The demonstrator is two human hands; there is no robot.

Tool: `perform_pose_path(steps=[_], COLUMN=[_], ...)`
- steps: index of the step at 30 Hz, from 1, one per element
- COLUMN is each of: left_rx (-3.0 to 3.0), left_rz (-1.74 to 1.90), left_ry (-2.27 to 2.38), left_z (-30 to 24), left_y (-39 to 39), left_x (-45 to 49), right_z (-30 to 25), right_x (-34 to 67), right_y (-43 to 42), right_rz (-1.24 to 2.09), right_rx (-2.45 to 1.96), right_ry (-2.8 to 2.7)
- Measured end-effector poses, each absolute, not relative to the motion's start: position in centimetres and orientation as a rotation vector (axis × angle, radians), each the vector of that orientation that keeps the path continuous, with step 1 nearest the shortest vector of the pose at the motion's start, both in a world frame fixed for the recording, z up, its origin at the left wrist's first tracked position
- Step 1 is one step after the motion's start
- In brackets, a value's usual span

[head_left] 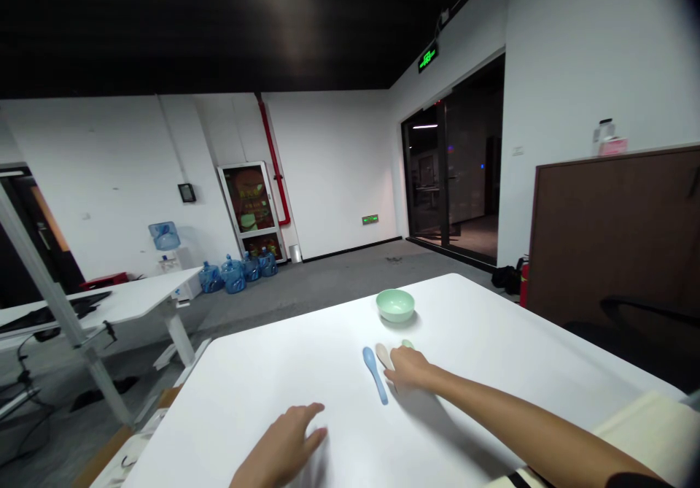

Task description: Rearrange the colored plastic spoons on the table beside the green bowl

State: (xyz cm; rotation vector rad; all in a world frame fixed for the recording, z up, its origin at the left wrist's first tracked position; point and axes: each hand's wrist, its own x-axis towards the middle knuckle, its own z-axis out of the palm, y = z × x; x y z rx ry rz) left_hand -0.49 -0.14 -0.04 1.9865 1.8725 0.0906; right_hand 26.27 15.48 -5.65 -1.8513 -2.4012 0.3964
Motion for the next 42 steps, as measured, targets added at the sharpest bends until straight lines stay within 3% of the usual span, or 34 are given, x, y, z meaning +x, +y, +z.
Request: perform_pose_path(steps=[8, 21, 25, 30, 42], left_rx=[2.029, 2.044, 2.037, 2.02, 2.027], left_rz=[0.086, 0.142, 0.132, 0.128, 0.123], left_ry=[1.861, 1.861, 1.847, 1.86, 1.855], left_z=[0.0, -1.1, -1.0, -0.8, -1.1], left_y=[-0.1, 0.1, 0.1, 0.0, 0.1], left_x=[-0.1, -0.9, -0.8, -0.7, -0.8], right_z=[-3.9, -6.3, -4.1, -2.7, -6.3], right_x=[24.4, 22.1, 24.6, 31.3, 39.9], right_y=[14.8, 14.9, 15.7, 17.5, 19.6], right_rz=[0.156, 0.305, 0.414, 0.258, 0.24], right_rx=[-1.671, -1.732, -1.687, -1.789, -2.161], right_ry=[-2.541, -2.488, -2.492, -2.399, -2.257])
